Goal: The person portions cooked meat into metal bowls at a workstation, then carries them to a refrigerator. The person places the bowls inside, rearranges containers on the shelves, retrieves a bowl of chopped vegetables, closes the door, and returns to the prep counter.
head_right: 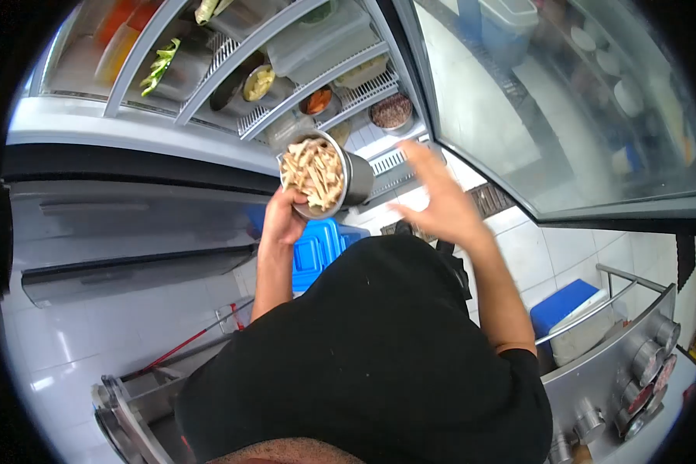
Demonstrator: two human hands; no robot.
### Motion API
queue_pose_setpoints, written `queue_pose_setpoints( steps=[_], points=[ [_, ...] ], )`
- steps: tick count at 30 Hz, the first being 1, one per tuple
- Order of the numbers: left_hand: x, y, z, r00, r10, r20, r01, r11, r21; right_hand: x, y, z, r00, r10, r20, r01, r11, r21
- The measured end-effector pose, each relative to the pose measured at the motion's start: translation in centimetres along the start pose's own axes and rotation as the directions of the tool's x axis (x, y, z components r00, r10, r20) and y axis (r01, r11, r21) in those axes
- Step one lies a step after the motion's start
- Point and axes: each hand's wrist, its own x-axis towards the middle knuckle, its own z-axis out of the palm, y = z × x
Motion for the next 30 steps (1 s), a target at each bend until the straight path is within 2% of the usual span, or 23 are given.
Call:
queue_pose_setpoints(
  steps=[2, 5, 6, 9, 12, 14, 18, 19, 24, 26, 28, 30],
  points=[
    [0.3, 0.1, 0.2, 1.0, -0.015, 0.004, 0.015, 1.0, 0.006, 1.9, 0.5, 3.9, 0.987, -0.108, 0.122, 0.103, 0.993, 0.05],
    [-0.2, 0.5, 0.6, 0.998, -0.07, 0.002, 0.07, 0.996, 0.057, 4.6, 0.8, 7.3, 0.982, -0.161, 0.095, 0.143, 0.974, 0.173],
    [-0.3, 0.2, 0.9, 0.995, -0.098, -0.001, 0.098, 0.993, 0.069, 5.1, 1.5, 7.4, 0.985, -0.105, 0.138, 0.067, 0.966, 0.252],
    [-0.1, 0.0, -0.4, 0.999, -0.039, 0.014, 0.039, 0.998, 0.042, 6.2, 3.2, 10.0, 0.981, -0.097, 0.167, 0.064, 0.98, 0.19],
    [-0.4, 0.4, -0.6, 0.997, -0.075, -0.009, 0.076, 0.996, 0.038, 7.0, 2.4, 10.6, 0.984, -0.161, 0.069, 0.14, 0.958, 0.25],
    [-0.4, 1.1, -1.2, 0.996, -0.093, -0.016, 0.094, 0.994, 0.054, 8.3, 2.3, 11.3, 0.982, -0.155, 0.105, 0.119, 0.951, 0.286],
    [-1.3, 2.3, -2.5, 0.997, -0.073, 0.021, 0.074, 0.997, -0.029, 8.8, 2.8, 11.8, 0.988, -0.139, 0.066, 0.116, 0.954, 0.278],
    [-2.1, 3.4, -2.3, 0.998, -0.045, 0.033, 0.047, 0.998, -0.053, 9.1, 2.8, 12.1, 0.992, -0.108, 0.058, 0.081, 0.933, 0.349],
    [-3.6, 4.4, -4.2, 0.998, 0.028, 0.061, -0.016, 0.984, -0.179, 11.3, 2.4, 11.8, 0.965, -0.259, -0.05, 0.264, 0.952, 0.154],
    [-4.0, 4.6, -4.8, 0.995, 0.061, 0.075, -0.038, 0.962, -0.27, 12.3, 2.3, 11.8, 0.989, -0.143, -0.033, 0.147, 0.965, 0.219],
    [-5.3, 4.8, -5.4, 0.99, 0.134, 0.046, -0.113, 0.944, -0.31, 13.6, 1.3, 11.0, 0.983, -0.158, -0.098, 0.174, 0.967, 0.186],
    [-6.1, 5.0, -6.4, 0.986, 0.164, -0.005, -0.157, 0.932, -0.326, 15.9, 0.7, 9.9, 0.958, -0.242, -0.157, 0.261, 0.959, 0.111]
  ],
)
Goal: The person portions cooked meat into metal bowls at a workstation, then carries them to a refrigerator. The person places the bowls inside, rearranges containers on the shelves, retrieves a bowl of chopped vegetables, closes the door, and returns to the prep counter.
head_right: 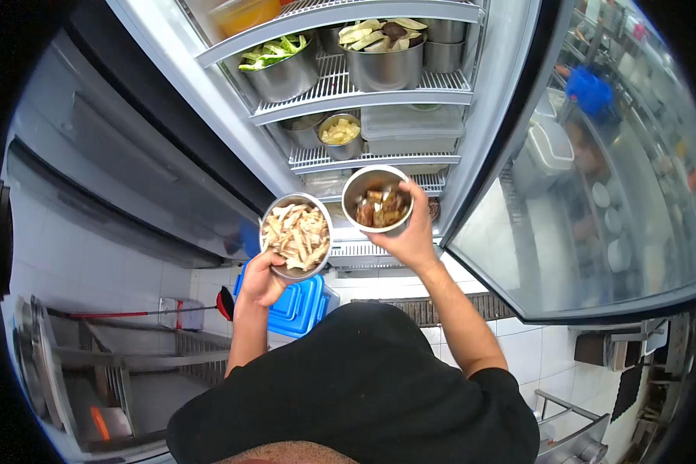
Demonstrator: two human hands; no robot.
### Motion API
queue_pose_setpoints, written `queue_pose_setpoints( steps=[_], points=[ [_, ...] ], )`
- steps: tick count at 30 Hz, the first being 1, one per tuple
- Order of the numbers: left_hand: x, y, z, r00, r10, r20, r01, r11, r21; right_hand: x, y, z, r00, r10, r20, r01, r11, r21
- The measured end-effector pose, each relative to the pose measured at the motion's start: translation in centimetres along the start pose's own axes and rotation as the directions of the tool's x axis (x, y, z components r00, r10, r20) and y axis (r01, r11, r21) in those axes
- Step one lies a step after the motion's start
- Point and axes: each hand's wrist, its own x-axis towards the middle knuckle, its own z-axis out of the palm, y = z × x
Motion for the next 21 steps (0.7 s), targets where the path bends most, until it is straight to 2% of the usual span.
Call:
queue_pose_setpoints(
  steps=[2, 6, 8, 10, 12, 16, 21],
  points=[
    [-0.3, 0.1, -1.2, 0.999, 0.039, -0.023, -0.039, 0.999, -0.017, 3.2, -0.7, -1.2, 0.996, -0.036, -0.087, 0.039, 0.999, 0.03],
    [-1.6, 0.3, -2.3, 0.995, 0.085, -0.06, -0.086, 0.996, -0.011, 10.2, -3.1, -4.3, 0.934, -0.136, -0.33, 0.116, 0.99, -0.079],
    [-1.9, 0.2, -2.9, 0.994, 0.091, -0.067, -0.092, 0.996, -0.017, 13.7, -2.6, -5.0, 0.901, -0.14, -0.411, 0.093, 0.987, -0.132],
    [-2.1, 0.0, -3.1, 0.994, 0.076, -0.076, -0.077, 0.997, -0.009, 16.7, -3.3, -5.7, 0.863, -0.212, -0.458, 0.054, 0.941, -0.334],
    [-2.3, -1.0, -3.8, 0.995, 0.073, -0.07, -0.073, 0.997, 0.002, 18.5, -3.9, -6.2, 0.873, -0.106, -0.475, -0.076, 0.934, -0.348],
    [-2.1, -1.8, -4.4, 0.997, 0.048, -0.066, -0.049, 0.999, -0.015, 20.9, -2.2, -5.9, 0.863, -0.118, -0.492, -0.136, 0.883, -0.45],
    [-1.6, -3.0, -5.1, 0.991, 0.066, -0.113, -0.077, 0.992, -0.099, 21.9, -1.5, -5.9, 0.873, -0.049, -0.486, -0.16, 0.911, -0.379]
  ],
)
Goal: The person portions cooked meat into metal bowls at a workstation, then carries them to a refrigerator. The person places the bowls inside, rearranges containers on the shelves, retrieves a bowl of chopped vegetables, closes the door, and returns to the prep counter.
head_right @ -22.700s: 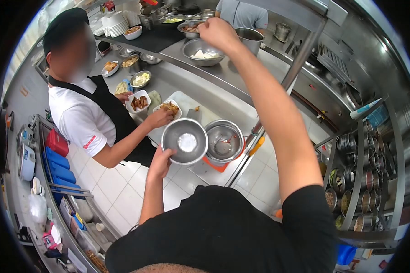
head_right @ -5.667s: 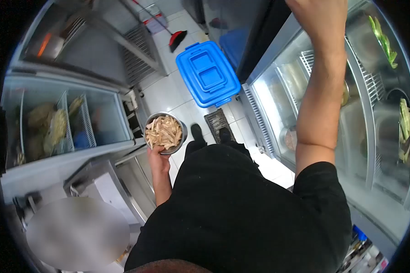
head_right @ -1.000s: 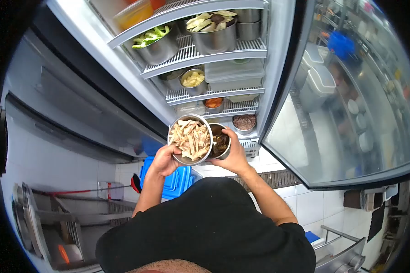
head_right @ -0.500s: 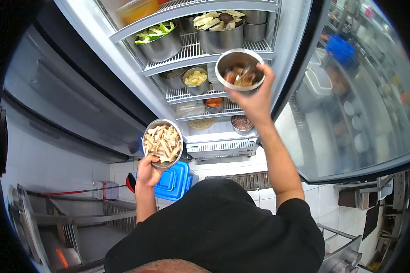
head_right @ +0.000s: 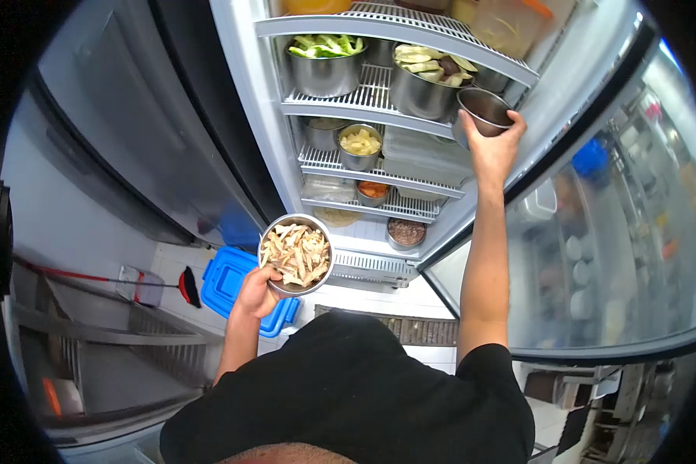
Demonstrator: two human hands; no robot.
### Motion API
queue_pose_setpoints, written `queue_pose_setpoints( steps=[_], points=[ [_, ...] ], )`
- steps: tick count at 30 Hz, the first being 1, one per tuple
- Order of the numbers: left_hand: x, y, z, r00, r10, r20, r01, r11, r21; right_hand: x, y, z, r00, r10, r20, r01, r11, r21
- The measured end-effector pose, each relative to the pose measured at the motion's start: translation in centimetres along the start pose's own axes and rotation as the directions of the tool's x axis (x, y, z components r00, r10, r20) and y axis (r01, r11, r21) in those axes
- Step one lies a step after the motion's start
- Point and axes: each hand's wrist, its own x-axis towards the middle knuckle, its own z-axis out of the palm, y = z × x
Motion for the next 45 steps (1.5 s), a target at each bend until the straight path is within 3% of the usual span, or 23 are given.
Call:
queue_pose_setpoints(
  steps=[7, 9, 11, 14, 16, 18, 21, 22, 23, 26, 27, 28, 31, 34, 37, 39, 40, 42, 44, 45],
  points=[
    [1.2, -1.2, -1.4, 0.998, -0.062, -0.029, 0.062, 0.998, 0.025, -1.0, 0.0, -1.4, 0.998, 0.003, 0.058, -0.006, 0.999, 0.049],
    [1.6, -1.2, -1.5, 0.998, -0.069, -0.002, 0.068, 0.992, 0.107, -4.0, -1.5, -2.8, 0.989, -0.034, 0.145, -0.019, 0.938, 0.347],
    [2.4, -1.8, -1.9, 0.996, -0.086, -0.006, 0.086, 0.993, 0.086, -7.6, -2.6, -4.4, 0.952, -0.047, 0.301, -0.075, 0.922, 0.379],
    [2.9, -1.7, -2.0, 0.999, -0.031, -0.016, 0.032, 0.999, 0.028, -13.2, -2.0, -4.8, 0.898, -0.165, 0.409, 0.052, 0.96, 0.274],
    [2.8, -0.6, -1.1, 1.0, -0.011, -0.005, 0.011, 0.999, 0.038, -17.5, 1.0, -3.9, 0.833, -0.245, 0.496, 0.115, 0.953, 0.279],
    [3.0, 0.5, -0.4, 1.0, -0.016, 0.016, 0.015, 0.998, 0.065, -22.2, 1.9, -3.4, 0.733, -0.245, 0.634, 0.036, 0.946, 0.323],
    [4.8, -0.6, 0.0, 0.997, 0.014, -0.079, -0.004, 0.992, 0.129, -27.6, 2.3, -2.1, 0.597, -0.27, 0.755, -0.134, 0.895, 0.426],
    [4.7, -0.3, 0.9, 0.995, -0.035, -0.093, 0.048, 0.99, 0.133, -27.9, 0.6, -2.1, 0.584, -0.357, 0.729, -0.016, 0.893, 0.45],
    [4.9, -0.6, 0.9, 0.994, -0.069, -0.085, 0.084, 0.976, 0.199, -28.4, 0.6, -1.4, 0.481, -0.364, 0.798, -0.063, 0.893, 0.445],
    [5.1, -1.0, -0.7, 0.985, -0.163, -0.055, 0.172, 0.924, 0.341, -30.6, 0.9, -0.3, 0.56, -0.307, 0.769, -0.132, 0.884, 0.449],
    [5.1, -1.4, -0.8, 0.99, -0.122, -0.069, 0.138, 0.934, 0.329, -30.3, 0.3, -0.2, 0.555, -0.328, 0.765, -0.124, 0.876, 0.465],
    [4.6, -1.4, -0.4, 0.993, -0.08, -0.088, 0.104, 0.944, 0.314, -31.1, 0.4, 0.1, 0.553, -0.296, 0.779, -0.247, 0.834, 0.493],
    [3.8, -1.1, 0.0, 0.991, 0.031, -0.127, 0.01, 0.949, 0.315, -31.6, 0.9, 1.2, 0.45, -0.333, 0.829, -0.255, 0.841, 0.477],
    [3.2, -1.7, -1.1, 0.973, 0.154, -0.169, -0.088, 0.934, 0.345, -30.3, 0.3, 1.9, 0.214, -0.315, 0.925, -0.241, 0.9, 0.363],
    [2.4, -1.6, -2.3, 0.958, 0.204, -0.202, -0.134, 0.94, 0.315, -24.4, -3.2, 2.5, 0.006, -0.452, 0.892, 0.134, 0.884, 0.447],
    [2.2, -1.6, -3.9, 0.944, 0.251, -0.216, -0.158, 0.914, 0.373, -20.2, -3.9, 3.6, 0.109, -0.603, 0.79, 0.241, 0.787, 0.568],
    [1.8, -1.2, -4.3, 0.936, 0.265, -0.232, -0.164, 0.911, 0.378, -17.3, -5.3, 3.9, 0.149, -0.614, 0.775, 0.362, 0.763, 0.536],
    [1.7, -1.2, -5.5, 0.92, 0.291, -0.261, -0.172, 0.901, 0.397, -11.8, -10.1, 4.8, 0.268, -0.672, 0.691, 0.575, 0.687, 0.445],
    [1.7, -1.1, -6.2, 0.92, 0.29, -0.264, -0.165, 0.897, 0.41, -7.3, -12.8, 7.4, 0.254, -0.788, 0.561, 0.84, 0.467, 0.277],
    [1.8, -1.0, -6.5, 0.92, 0.293, -0.261, -0.165, 0.892, 0.42, -5.6, -13.9, 8.8, 0.281, -0.802, 0.527, 0.883, 0.431, 0.185]
  ],
)
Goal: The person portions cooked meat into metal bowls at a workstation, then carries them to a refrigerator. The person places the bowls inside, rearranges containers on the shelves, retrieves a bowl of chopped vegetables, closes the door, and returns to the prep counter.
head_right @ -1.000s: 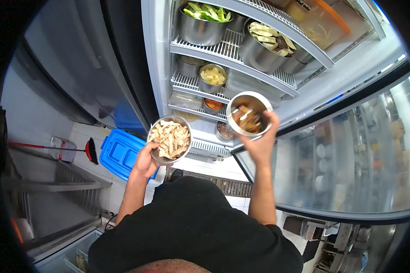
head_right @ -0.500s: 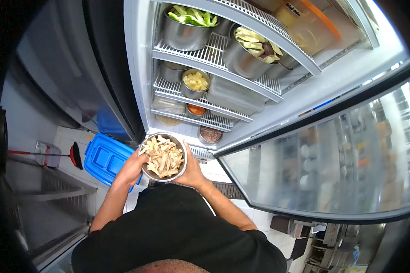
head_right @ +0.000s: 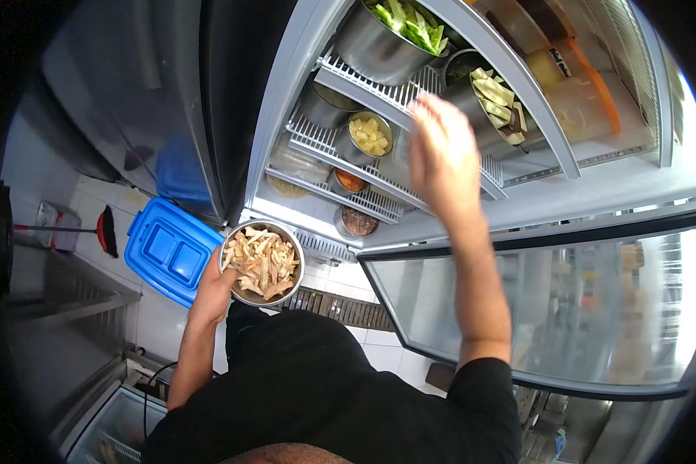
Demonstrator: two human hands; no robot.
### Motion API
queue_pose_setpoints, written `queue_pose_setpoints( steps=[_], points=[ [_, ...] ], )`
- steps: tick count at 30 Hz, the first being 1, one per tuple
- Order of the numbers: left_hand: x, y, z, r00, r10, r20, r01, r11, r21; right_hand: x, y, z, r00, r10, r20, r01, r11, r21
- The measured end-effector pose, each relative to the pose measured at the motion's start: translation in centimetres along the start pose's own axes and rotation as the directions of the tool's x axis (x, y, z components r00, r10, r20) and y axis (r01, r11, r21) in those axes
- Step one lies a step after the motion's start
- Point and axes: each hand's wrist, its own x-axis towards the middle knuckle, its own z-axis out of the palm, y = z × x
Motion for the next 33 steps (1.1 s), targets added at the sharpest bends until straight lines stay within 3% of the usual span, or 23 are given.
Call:
queue_pose_setpoints(
  steps=[1, 2, 3, 6, 8, 10, 12, 13, 17, 19, 26, 33],
  points=[
    [0.3, -0.4, -0.1, 1.0, -0.018, -0.009, 0.018, 1.0, 0.001, 1.6, 1.8, 0.6, 0.999, -0.032, 0.012, 0.033, 0.991, -0.128],
    [0.6, -0.8, -0.2, 1.0, -0.026, -0.004, 0.026, 1.0, -0.013, 2.8, 3.3, 1.3, 0.997, 0.038, 0.066, -0.023, 0.976, -0.215],
    [0.8, -1.3, -0.4, 0.999, -0.033, 0.001, 0.033, 0.999, -0.023, 3.4, 6.0, 2.5, 0.983, 0.082, 0.166, -0.047, 0.978, -0.204],
    [1.1, -1.5, -0.8, 0.999, -0.037, 0.006, 0.037, 0.999, -0.024, 5.6, 10.3, 5.0, 0.922, 0.328, 0.204, -0.301, 0.941, -0.153],
    [1.5, -1.7, -1.1, 0.999, -0.043, 0.028, 0.044, 0.999, -0.028, 6.3, 13.2, 6.9, 0.701, 0.648, 0.298, -0.699, 0.708, 0.102],
    [1.7, -0.9, -1.1, 0.999, -0.029, 0.044, 0.03, 0.999, -0.02, 5.9, 15.9, 9.0, 0.565, 0.739, 0.367, -0.821, 0.547, 0.163],
    [2.2, -0.4, -0.9, 0.999, -0.022, 0.035, 0.022, 1.0, -0.001, 5.4, 18.4, 11.8, 0.616, 0.701, 0.361, -0.768, 0.636, 0.076],
    [2.3, 0.2, -0.9, 0.998, -0.04, 0.053, 0.041, 0.999, -0.021, 4.9, 18.9, 13.7, 0.659, 0.715, 0.234, -0.696, 0.697, -0.173],
    [3.5, 0.1, -1.2, 0.996, -0.054, 0.065, 0.052, 0.998, 0.032, 7.5, 19.9, 15.8, 0.58, 0.678, 0.451, -0.596, 0.731, -0.332],
    [3.9, -0.6, -1.3, 0.996, -0.05, 0.075, 0.046, 0.998, 0.047, 8.1, 20.3, 16.2, 0.56, 0.688, 0.462, -0.597, 0.721, -0.351],
    [4.8, -1.6, -0.9, 0.99, -0.059, 0.131, 0.062, 0.998, -0.021, 9.0, 21.8, 17.5, 0.532, 0.808, 0.253, -0.763, 0.587, -0.272],
    [5.0, -1.3, -1.7, 0.993, -0.068, 0.096, 0.065, 0.997, 0.039, 9.6, 23.0, 18.2, 0.457, 0.884, 0.096, -0.872, 0.467, -0.15]
  ],
)
